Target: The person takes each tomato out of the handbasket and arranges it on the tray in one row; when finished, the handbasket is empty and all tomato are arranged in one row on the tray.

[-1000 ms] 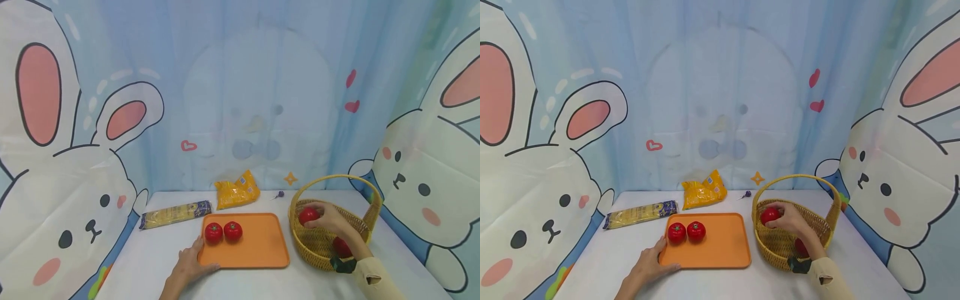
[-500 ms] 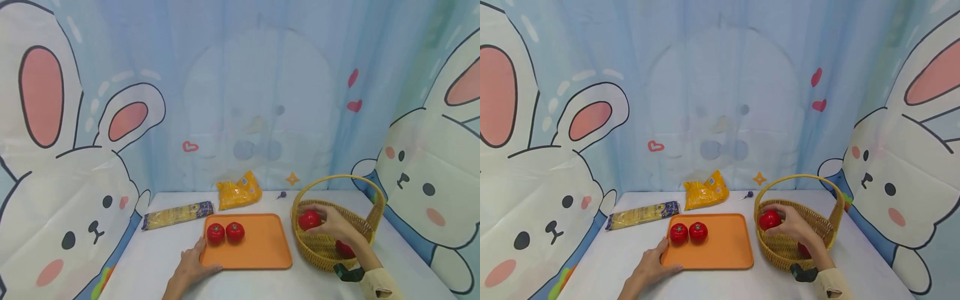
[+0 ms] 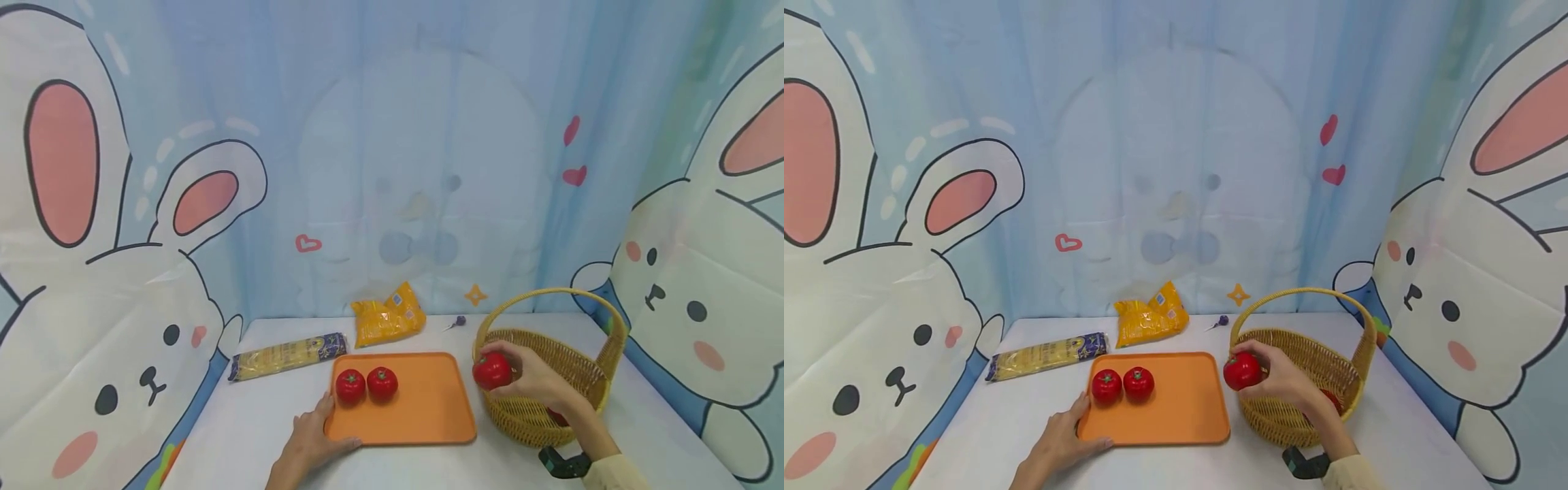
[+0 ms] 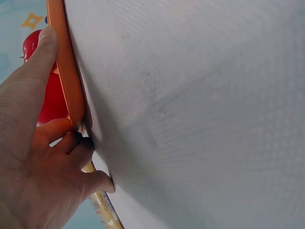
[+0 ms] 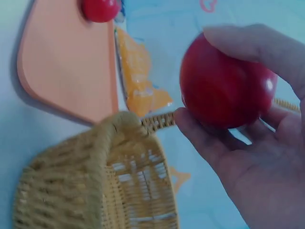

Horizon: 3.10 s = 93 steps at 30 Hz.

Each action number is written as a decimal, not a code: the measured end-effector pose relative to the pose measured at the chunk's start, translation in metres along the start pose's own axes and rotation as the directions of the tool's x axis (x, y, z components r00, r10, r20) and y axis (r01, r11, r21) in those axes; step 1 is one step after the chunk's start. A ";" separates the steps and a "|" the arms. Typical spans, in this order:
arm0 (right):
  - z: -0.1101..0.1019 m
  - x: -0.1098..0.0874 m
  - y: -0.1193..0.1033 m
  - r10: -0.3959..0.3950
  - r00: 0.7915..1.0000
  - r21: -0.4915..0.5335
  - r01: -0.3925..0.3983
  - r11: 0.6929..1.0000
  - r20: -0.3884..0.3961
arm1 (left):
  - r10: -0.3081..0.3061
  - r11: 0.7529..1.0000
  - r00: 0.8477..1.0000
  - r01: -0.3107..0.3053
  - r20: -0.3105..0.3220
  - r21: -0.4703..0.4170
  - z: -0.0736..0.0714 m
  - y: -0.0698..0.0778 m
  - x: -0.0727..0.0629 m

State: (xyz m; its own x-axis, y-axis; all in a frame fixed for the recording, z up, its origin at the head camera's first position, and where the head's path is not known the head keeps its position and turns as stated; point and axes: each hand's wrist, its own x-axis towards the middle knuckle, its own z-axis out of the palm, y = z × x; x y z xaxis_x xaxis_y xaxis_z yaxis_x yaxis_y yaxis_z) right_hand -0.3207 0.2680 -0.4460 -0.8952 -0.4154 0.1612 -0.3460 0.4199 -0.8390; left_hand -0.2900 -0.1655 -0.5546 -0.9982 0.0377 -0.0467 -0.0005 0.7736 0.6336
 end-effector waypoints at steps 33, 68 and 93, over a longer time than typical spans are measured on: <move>0.139 0.053 0.022 0.258 0.913 -0.058 -0.290 0.955 -0.317 | 0.013 1.000 1.000 -0.013 -0.013 0.027 -0.005 0.000 -0.004; 0.162 0.099 0.037 0.257 0.921 -0.092 -0.295 0.951 -0.293 | 0.005 1.000 1.000 -0.005 -0.005 0.022 0.000 -0.001 -0.003; 0.157 0.102 0.036 0.220 0.949 -0.137 -0.255 0.957 -0.227 | -0.031 0.999 1.000 0.031 -0.003 0.028 0.001 0.002 -0.002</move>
State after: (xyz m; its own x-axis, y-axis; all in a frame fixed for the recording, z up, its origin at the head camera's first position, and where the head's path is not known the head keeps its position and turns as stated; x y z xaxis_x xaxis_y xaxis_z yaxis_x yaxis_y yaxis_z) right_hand -0.3805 0.1144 -0.5416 -0.9892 -0.1184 0.0862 -0.1414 0.6186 -0.7729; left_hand -0.2878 -0.1631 -0.5539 -0.9979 0.0123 -0.0641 -0.0294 0.7916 0.6104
